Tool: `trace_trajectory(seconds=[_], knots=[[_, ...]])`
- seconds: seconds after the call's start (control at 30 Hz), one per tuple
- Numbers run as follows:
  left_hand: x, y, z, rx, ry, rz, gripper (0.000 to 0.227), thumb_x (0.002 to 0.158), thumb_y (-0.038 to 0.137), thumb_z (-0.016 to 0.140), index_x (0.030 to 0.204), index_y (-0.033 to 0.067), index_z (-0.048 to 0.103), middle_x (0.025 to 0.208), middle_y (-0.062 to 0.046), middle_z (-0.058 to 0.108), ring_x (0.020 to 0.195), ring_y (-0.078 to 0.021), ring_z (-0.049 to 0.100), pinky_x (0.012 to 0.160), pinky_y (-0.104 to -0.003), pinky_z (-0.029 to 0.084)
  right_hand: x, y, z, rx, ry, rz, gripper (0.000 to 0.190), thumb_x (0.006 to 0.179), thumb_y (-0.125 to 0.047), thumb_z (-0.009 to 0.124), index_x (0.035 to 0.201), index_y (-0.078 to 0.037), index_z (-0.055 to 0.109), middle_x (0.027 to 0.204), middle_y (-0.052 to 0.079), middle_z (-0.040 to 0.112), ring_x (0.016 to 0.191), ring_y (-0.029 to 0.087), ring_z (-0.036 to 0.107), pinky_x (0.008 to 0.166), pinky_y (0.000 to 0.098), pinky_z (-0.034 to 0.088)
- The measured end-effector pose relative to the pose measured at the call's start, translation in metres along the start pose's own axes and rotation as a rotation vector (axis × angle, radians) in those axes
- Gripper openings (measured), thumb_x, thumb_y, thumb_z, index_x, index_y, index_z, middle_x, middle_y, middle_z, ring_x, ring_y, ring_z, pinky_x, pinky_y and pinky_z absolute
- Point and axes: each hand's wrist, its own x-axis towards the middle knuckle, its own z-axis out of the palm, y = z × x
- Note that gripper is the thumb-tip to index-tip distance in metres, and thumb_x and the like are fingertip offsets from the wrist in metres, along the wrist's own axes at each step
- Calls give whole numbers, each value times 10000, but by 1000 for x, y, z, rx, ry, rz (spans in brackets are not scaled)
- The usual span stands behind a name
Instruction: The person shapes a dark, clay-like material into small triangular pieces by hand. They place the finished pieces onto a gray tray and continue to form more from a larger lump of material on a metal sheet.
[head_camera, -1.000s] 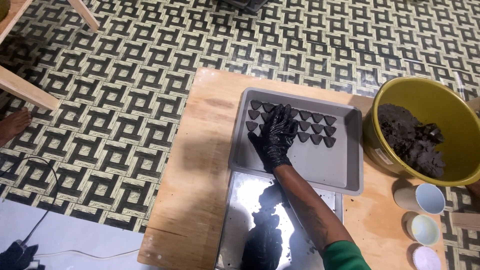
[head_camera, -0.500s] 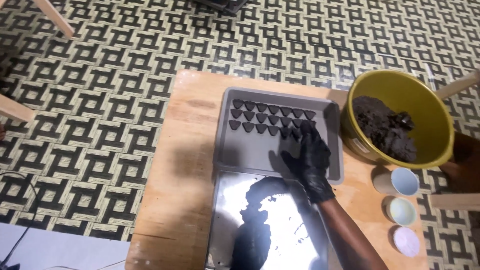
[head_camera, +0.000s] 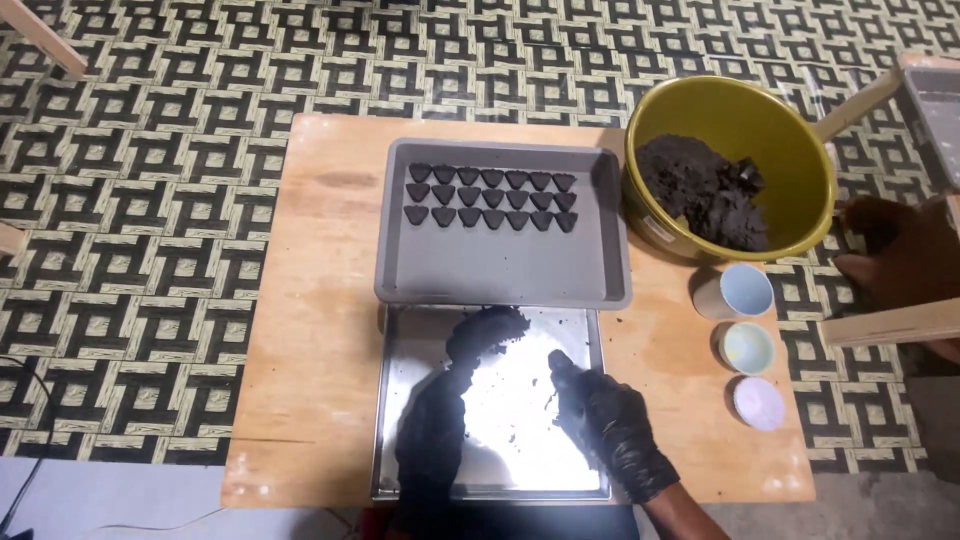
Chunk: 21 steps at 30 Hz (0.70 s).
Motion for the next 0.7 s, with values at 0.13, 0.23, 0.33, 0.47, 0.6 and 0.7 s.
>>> trace_trajectory(seconds=[0.13, 0.23, 0.33, 0.47, 0.6, 0.7], knots=[[-90, -41, -19, 162, -46, -145, 267, 832, 298, 601, 1047, 294, 760, 1013, 83, 765, 956, -150, 712, 847, -365, 575, -4, -3, 4, 218, -394, 109, 264, 836, -102, 682, 1051, -176, 548, 758, 0, 665, 510, 268, 614, 412, 391, 513], [-103, -65, -3, 242, 69, 270, 356, 790, 225, 692, 1134, 264, 772, 1165, 39, 765, 1059, -192, 722, 914, -413, 596, -9, 1, 12, 258, -379, 90, 308, 775, -61, 740, 1015, -143, 566, 787, 16, 699, 514, 275, 652, 427, 361, 537], [-110, -88, -1, 371, -72, 736, 397, 875, 241, 748, 1268, 223, 696, 1243, -9, 722, 1095, -225, 694, 897, -430, 598, -22, 9, 26, 83, -237, 15, 436, 848, -156, 746, 1254, -133, 588, 703, 37, 590, 554, 249, 597, 441, 349, 504], [-115, -54, -15, 536, -608, 808, 410, 963, 285, 700, 1358, 208, 621, 1222, -59, 692, 1087, -254, 675, 863, -445, 594, -27, 10, 28, 43, -247, 7, 411, 900, -218, 673, 1295, -173, 566, 716, 44, 555, 549, 249, 556, 427, 359, 477], [-105, -39, -19, 654, -1036, 785, 328, 1018, 279, 614, 1327, 170, 620, 1111, -109, 709, 971, -273, 713, 775, -453, 621, -29, 16, 29, 193, -481, 144, 614, 802, -262, 664, 1386, -216, 480, 735, 60, 639, 557, 303, 628, 468, 389, 540], [-90, -90, -11, 432, -851, 1119, 560, 1034, 129, 568, 1560, 154, 377, 1473, -73, 496, 1286, -214, 516, 1075, -398, 458, -32, 17, 33, 309, -452, 257, 611, 837, -425, 569, 1441, -349, 511, 841, 39, 675, 654, 314, 655, 543, 423, 541]])
